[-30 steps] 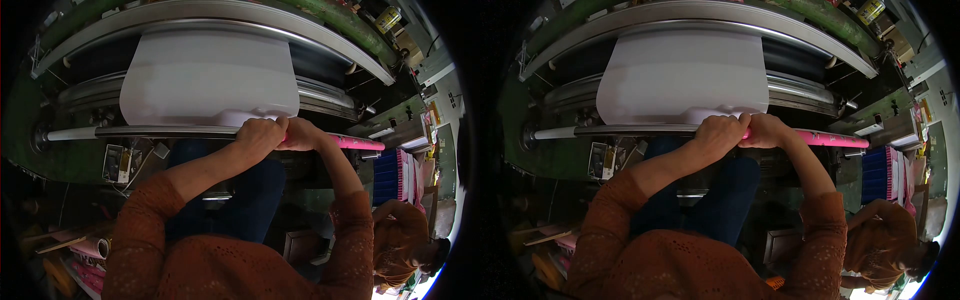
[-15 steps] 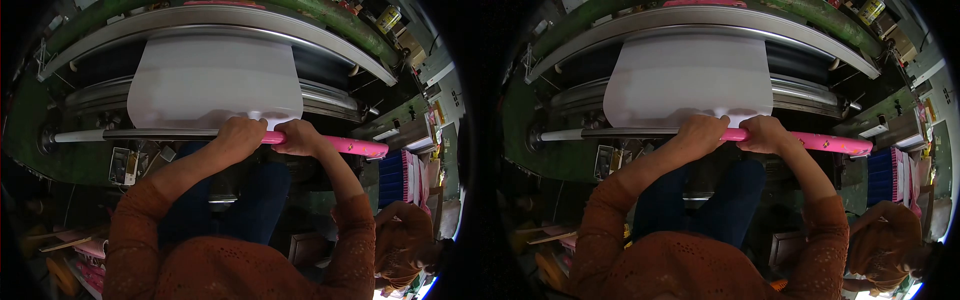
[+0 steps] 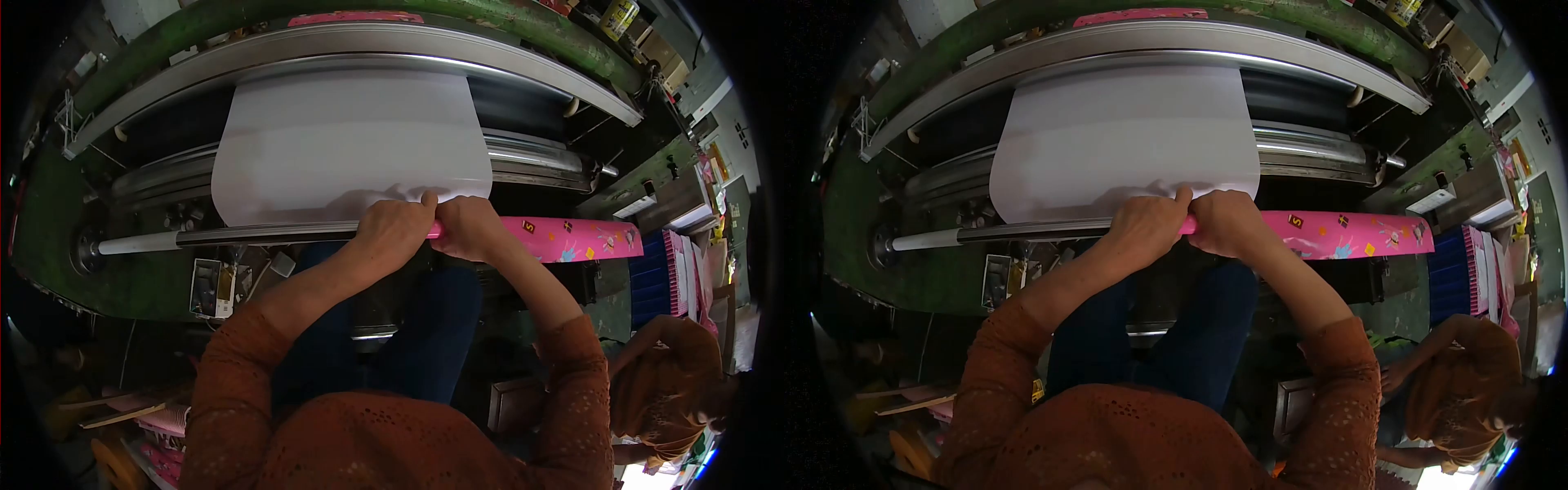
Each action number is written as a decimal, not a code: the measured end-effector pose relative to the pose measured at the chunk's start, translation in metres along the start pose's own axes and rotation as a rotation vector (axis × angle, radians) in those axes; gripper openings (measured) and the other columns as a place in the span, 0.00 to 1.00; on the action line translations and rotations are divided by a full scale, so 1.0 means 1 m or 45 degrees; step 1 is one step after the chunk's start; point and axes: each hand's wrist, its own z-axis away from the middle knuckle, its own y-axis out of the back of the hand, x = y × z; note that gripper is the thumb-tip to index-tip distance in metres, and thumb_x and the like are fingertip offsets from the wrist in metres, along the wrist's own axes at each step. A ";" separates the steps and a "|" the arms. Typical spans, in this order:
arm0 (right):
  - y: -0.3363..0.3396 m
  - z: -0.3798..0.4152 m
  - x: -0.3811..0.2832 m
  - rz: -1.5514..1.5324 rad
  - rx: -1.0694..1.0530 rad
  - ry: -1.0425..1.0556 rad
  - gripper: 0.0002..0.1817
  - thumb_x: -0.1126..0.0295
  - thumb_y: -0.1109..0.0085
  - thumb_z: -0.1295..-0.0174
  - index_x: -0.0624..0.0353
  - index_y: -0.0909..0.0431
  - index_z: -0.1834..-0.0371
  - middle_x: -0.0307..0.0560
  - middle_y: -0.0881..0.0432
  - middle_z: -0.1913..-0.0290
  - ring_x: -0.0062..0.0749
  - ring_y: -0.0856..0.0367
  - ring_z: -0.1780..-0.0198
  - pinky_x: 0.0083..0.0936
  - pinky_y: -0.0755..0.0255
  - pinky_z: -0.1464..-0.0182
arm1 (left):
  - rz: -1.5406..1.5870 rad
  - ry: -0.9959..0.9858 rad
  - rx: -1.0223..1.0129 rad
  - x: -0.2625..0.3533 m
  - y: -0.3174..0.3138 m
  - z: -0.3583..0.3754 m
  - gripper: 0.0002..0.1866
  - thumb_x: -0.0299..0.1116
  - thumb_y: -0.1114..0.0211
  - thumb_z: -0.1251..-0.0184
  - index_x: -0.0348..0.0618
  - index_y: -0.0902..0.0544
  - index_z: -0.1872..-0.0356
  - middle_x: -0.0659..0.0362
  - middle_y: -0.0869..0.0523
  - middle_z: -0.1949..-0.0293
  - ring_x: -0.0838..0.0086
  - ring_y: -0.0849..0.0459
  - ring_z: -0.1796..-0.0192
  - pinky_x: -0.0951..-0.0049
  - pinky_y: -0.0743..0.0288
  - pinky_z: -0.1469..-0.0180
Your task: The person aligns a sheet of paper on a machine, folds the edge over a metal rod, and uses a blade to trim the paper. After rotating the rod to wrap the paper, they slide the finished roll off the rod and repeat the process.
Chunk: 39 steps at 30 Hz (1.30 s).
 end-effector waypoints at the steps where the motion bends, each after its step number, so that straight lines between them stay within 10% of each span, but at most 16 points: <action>1: 0.000 -0.003 0.002 -0.009 -0.003 0.051 0.18 0.60 0.33 0.57 0.55 0.17 0.62 0.52 0.15 0.69 0.50 0.16 0.62 0.40 0.24 0.59 | 0.030 0.010 -0.020 0.000 0.001 -0.001 0.20 0.34 0.29 0.46 0.37 0.29 0.57 0.49 0.16 0.76 0.52 0.14 0.69 0.57 0.22 0.67; 21: -0.007 -0.003 0.010 -0.151 0.145 0.277 0.16 0.57 0.34 0.53 0.55 0.17 0.65 0.49 0.15 0.68 0.52 0.17 0.62 0.41 0.24 0.59 | -0.007 -0.100 0.187 -0.014 0.006 0.011 0.18 0.30 0.30 0.49 0.35 0.29 0.61 0.49 0.17 0.79 0.54 0.14 0.72 0.61 0.20 0.71; 39: -0.009 0.143 0.290 0.238 0.330 -0.036 0.15 0.61 0.32 0.55 0.54 0.25 0.69 0.49 0.19 0.71 0.51 0.19 0.65 0.44 0.26 0.65 | 0.011 0.092 -0.070 -0.005 0.012 0.011 0.22 0.36 0.25 0.49 0.44 0.29 0.59 0.53 0.16 0.73 0.54 0.15 0.67 0.57 0.22 0.65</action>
